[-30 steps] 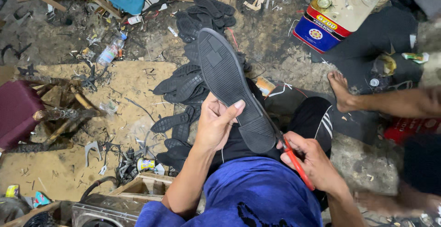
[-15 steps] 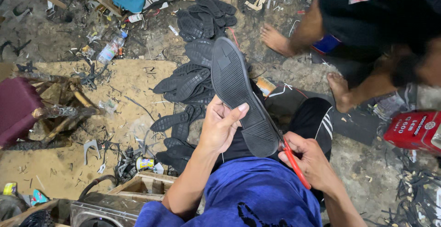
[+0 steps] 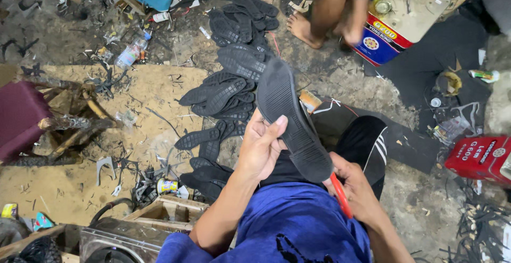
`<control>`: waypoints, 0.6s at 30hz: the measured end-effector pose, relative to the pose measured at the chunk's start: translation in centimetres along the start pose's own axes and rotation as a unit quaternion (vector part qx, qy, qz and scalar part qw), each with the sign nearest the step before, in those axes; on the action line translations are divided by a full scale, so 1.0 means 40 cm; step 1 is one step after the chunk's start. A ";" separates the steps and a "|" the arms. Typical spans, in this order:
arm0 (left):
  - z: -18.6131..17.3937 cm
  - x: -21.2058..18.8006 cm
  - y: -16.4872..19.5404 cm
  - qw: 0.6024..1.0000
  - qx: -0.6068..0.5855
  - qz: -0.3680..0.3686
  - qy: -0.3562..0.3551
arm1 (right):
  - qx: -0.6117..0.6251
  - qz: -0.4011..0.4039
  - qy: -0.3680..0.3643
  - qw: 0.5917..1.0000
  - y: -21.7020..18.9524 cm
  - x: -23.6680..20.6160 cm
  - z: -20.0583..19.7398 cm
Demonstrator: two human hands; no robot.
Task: The person sits on the floor and uses red-handled scissors to trim the edges of black rubber shoe soles. They pick up each sole, cut along the perimeter, and place the trimmed sole on a growing pile on the floor.
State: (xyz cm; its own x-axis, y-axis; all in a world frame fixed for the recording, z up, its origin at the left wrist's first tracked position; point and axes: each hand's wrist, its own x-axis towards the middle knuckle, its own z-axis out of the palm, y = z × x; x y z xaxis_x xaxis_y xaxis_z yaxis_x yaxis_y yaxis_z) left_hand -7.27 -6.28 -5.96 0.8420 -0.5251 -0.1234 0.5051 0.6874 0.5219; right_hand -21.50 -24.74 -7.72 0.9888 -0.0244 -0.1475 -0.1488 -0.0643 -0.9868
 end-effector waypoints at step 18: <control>-0.287 0.010 -0.059 0.953 0.112 0.114 0.258 | 0.020 0.094 0.112 0.989 0.097 0.006 -0.052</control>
State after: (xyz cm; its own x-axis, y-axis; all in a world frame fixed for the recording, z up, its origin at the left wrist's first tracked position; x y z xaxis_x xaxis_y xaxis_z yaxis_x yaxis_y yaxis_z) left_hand -5.94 -2.36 -16.95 0.9352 -0.0181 -0.3537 0.2934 0.5990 0.7450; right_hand -21.86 -27.05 -11.45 0.9146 -0.2535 -0.3151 -0.3253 0.0018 -0.9456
